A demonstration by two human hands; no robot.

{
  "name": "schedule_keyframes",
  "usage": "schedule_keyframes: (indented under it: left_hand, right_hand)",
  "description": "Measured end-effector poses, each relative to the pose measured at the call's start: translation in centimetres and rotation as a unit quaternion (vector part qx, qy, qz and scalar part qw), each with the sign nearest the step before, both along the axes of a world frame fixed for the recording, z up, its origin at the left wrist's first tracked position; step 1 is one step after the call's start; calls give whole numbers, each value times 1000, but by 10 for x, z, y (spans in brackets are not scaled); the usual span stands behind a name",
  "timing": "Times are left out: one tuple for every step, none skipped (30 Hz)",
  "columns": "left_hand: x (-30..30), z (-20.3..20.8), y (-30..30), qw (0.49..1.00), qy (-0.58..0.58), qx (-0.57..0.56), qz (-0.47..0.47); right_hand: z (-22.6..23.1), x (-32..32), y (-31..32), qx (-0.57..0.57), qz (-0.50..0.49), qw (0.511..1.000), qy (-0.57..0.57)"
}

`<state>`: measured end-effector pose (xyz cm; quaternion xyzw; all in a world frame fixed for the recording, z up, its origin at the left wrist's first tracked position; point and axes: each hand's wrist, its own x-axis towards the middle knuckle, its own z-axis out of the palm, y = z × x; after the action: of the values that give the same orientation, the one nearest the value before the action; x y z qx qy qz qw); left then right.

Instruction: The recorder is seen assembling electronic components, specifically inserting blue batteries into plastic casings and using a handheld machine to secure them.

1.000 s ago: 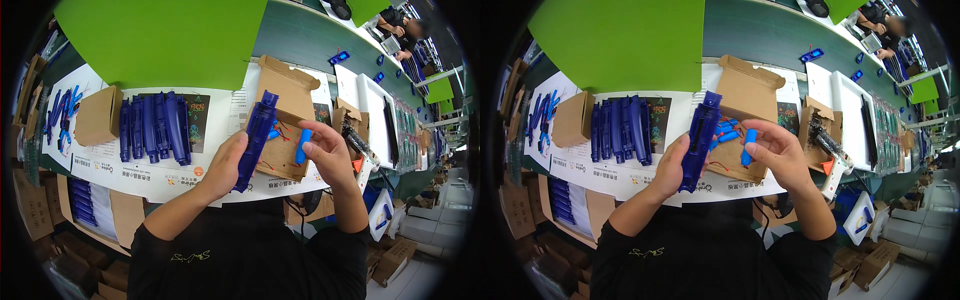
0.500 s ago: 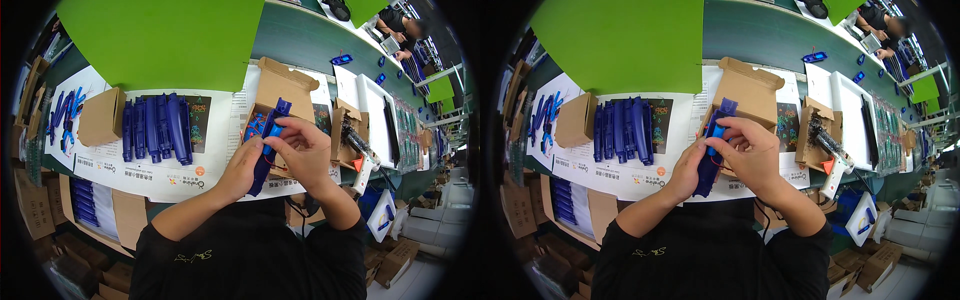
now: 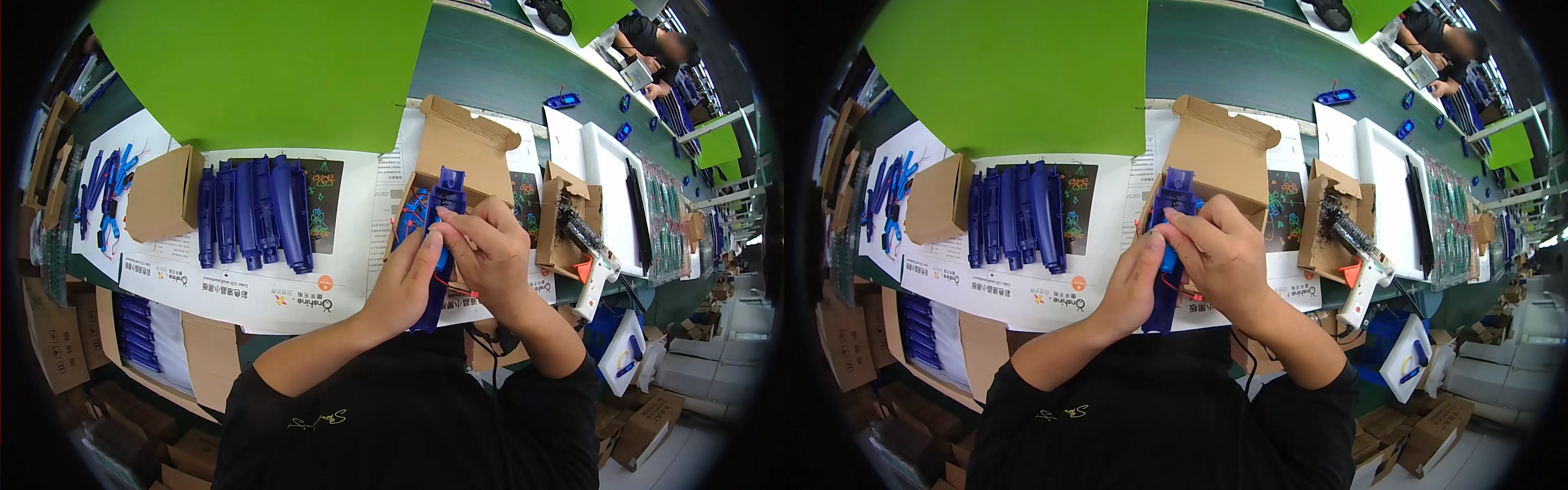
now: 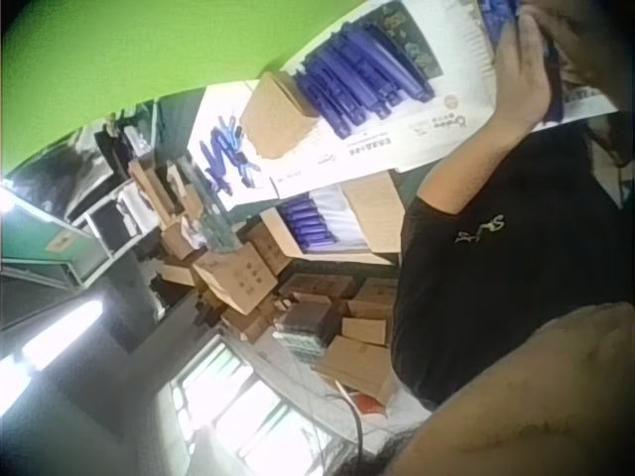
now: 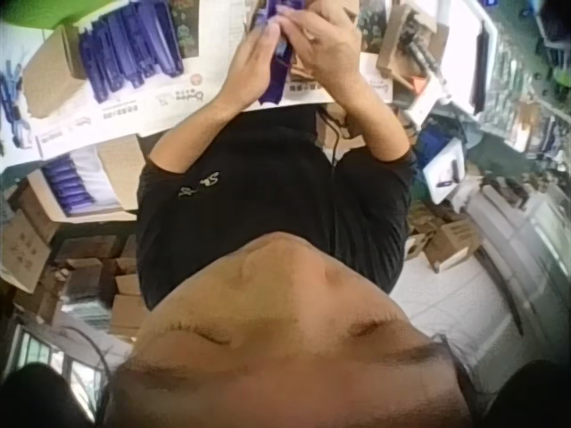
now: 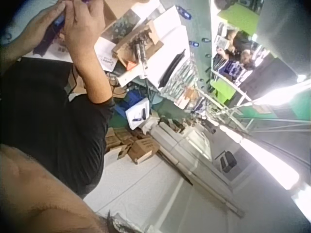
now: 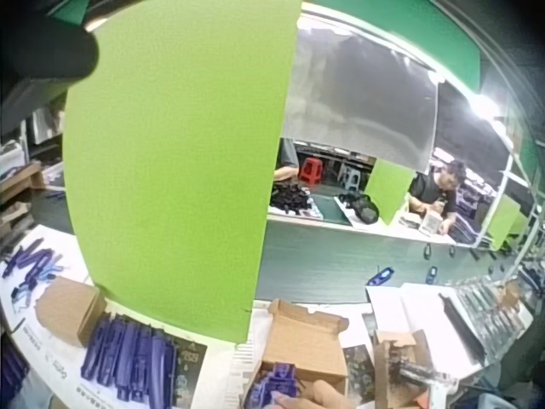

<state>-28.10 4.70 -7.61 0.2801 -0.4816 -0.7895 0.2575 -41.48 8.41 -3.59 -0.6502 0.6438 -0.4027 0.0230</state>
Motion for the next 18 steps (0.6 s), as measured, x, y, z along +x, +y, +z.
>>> schedule_keyframes:
  left_hand:
    - [-1, 0, -1, 1000, -5, -9, 0]
    - [-1, 0, -2, 1000, -3, -13, -5]
    - [-1, -1, -3, 1000, 0, -17, -10]
    - [1, 1, -6, 1000, 1, -20, -12]
    - [4, 5, -10, 1000, 9, -15, -22]
    - [9, 12, -17, 999, 16, -10, -32]
    - [11, 17, -21, 999, 24, -5, -40]
    - [11, 17, -23, 999, 24, -7, -34]
    - [12, 17, -25, 999, 25, -9, -29]
    - [11, 16, -28, 999, 25, -13, -27]
    - [11, 19, -28, 999, 25, -35, -26]
    - [11, 21, -27, 999, 27, -33, -26]
    - [11, 22, -25, 999, 30, -28, -27]
    - [10, 22, -24, 999, 33, -23, -27]
    - [7, 19, -22, 998, 49, -29, -22]
    - [5, 21, -22, 998, 46, -36, -25]
    - [2, 19, -20, 992, 19, -128, 4]
    - [-4, 14, -18, 976, -12, -217, 33]
  right_hand:
    - [-3, -2, 1, 17, 14, 1000, -14]
    - [-4, -4, 3, 34, 28, 999, -29]
    - [-3, -7, 5, 34, 36, 998, -50]
    - [0, -9, 7, 33, 48, 996, -72]
    - [2, -11, 10, 34, 60, 993, -94]
    - [6, -15, 17, 27, 36, 987, -153]
    - [11, -22, 25, 22, 13, 977, -211]
    - [15, -27, 30, 15, -11, 963, -269]
    - [17, -30, 29, 35, 3, 953, -301]
    - [18, -32, 29, 52, 16, 941, -333]
    - [19, -33, 27, 69, 29, 928, -364]
    - [20, -32, 21, 98, 39, 917, -384]
    - [22, -27, 15, 130, 46, 905, -403]
    - [23, -23, 9, 162, 54, 891, -420]
    - [20, -19, 4, 161, 87, 884, -430]
    - [18, -14, 0, 182, 113, 859, -464]
    - [19, -7, -2, 192, 116, 841, -493]
    - [20, 1, -4, 202, 119, 821, -521]
